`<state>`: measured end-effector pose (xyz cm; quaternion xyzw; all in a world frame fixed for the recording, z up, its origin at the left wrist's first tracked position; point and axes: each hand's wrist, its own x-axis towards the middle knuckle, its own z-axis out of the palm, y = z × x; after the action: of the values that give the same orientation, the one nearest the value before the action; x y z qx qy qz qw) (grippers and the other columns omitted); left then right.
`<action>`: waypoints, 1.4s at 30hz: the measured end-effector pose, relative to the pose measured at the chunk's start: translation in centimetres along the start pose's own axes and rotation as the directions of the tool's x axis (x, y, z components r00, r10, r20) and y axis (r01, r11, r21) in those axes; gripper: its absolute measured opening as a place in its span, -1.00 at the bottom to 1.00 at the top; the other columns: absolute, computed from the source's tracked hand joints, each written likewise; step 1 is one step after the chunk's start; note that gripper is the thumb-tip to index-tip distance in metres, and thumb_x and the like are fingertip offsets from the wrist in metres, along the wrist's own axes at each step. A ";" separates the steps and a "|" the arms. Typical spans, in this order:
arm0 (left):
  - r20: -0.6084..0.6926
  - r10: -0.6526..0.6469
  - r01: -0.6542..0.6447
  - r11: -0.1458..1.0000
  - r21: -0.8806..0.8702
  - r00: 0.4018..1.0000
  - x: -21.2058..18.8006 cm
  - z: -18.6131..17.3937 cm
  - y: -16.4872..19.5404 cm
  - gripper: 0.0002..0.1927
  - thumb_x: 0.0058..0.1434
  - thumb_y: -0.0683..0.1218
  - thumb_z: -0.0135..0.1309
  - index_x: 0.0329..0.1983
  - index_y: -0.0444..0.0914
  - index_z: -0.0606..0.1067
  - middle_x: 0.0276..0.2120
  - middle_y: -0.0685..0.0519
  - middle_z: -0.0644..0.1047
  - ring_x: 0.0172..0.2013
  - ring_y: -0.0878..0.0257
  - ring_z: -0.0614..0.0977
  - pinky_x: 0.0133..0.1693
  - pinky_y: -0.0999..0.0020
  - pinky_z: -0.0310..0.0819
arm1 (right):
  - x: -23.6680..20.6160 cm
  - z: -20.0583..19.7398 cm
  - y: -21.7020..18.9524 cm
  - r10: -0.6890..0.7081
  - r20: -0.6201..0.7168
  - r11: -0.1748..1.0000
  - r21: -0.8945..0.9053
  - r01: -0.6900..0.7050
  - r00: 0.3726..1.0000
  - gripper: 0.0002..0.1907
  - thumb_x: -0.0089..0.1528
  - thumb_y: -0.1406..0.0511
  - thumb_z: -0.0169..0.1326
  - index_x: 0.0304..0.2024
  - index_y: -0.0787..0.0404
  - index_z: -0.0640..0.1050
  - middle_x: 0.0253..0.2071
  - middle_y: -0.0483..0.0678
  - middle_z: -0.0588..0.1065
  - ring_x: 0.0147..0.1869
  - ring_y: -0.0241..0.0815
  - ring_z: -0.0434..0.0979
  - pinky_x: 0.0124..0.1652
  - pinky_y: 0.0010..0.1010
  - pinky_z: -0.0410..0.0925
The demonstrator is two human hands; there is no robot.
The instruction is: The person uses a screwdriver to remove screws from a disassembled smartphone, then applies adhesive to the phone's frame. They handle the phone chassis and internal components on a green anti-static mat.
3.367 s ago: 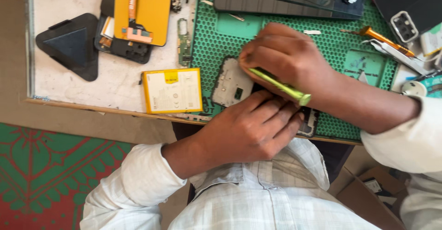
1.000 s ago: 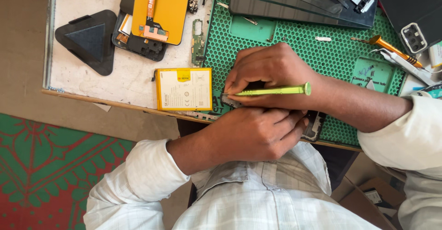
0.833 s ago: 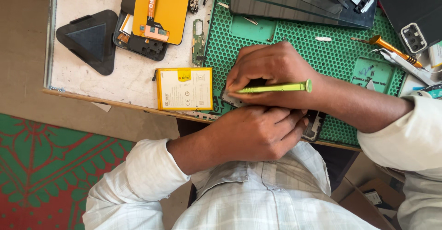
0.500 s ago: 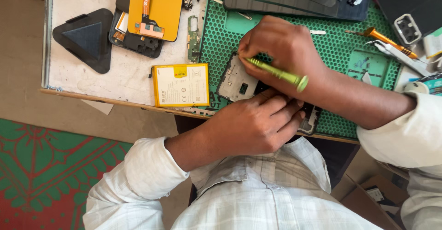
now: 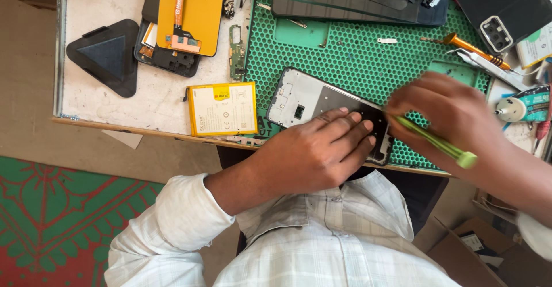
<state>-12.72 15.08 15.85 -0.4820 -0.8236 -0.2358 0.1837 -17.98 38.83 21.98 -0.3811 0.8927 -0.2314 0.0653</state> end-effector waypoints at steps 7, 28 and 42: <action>0.002 0.059 -0.059 0.990 0.125 0.998 -0.2 -0.9 -0.3 -0.71 0.38 -0.13 0.02 0.06 -0.37 0.59 0.07 -0.16 0.63 0.11 0.01 0.66 0.23 0.09 0.49 | -3.0 0.5 0.7 0.120 -0.047 0.993 -0.010 -0.120 0.992 -0.83 0.10 0.41 0.28 -0.31 0.34 0.55 -0.24 0.07 0.61 -0.20 -0.03 0.63 -0.26 -0.25 0.47; -0.550 -0.247 0.193 0.969 -0.156 0.798 -2.4 -2.5 3.0 -0.09 0.45 -0.01 0.26 0.59 0.10 -0.13 0.58 0.12 -0.08 0.54 0.13 0.06 0.45 -0.03 0.09 | -4.1 7.6 -0.1 0.424 -0.096 0.099 0.993 0.060 0.901 -0.64 0.27 0.30 0.29 0.00 0.47 0.58 -0.24 0.07 0.64 -0.36 -0.37 0.57 -0.45 -0.62 0.39; 0.426 -0.633 0.152 -0.440 -0.885 0.646 0.8 -6.9 3.7 0.21 -0.06 0.21 0.51 0.45 -0.34 0.05 0.27 -0.15 0.30 0.29 0.08 0.38 0.43 0.07 0.26 | -4.8 5.4 -0.4 0.355 -0.112 0.465 0.882 -0.071 0.928 -0.67 0.20 0.25 0.27 -0.07 0.35 0.66 -0.30 -0.01 0.67 -0.34 -0.37 0.62 -0.35 -0.60 0.46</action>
<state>-9.29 13.37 22.71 -0.0237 -0.3958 -0.8885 -0.2310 -12.73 40.00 17.10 -0.1436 0.6949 -0.6886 0.1492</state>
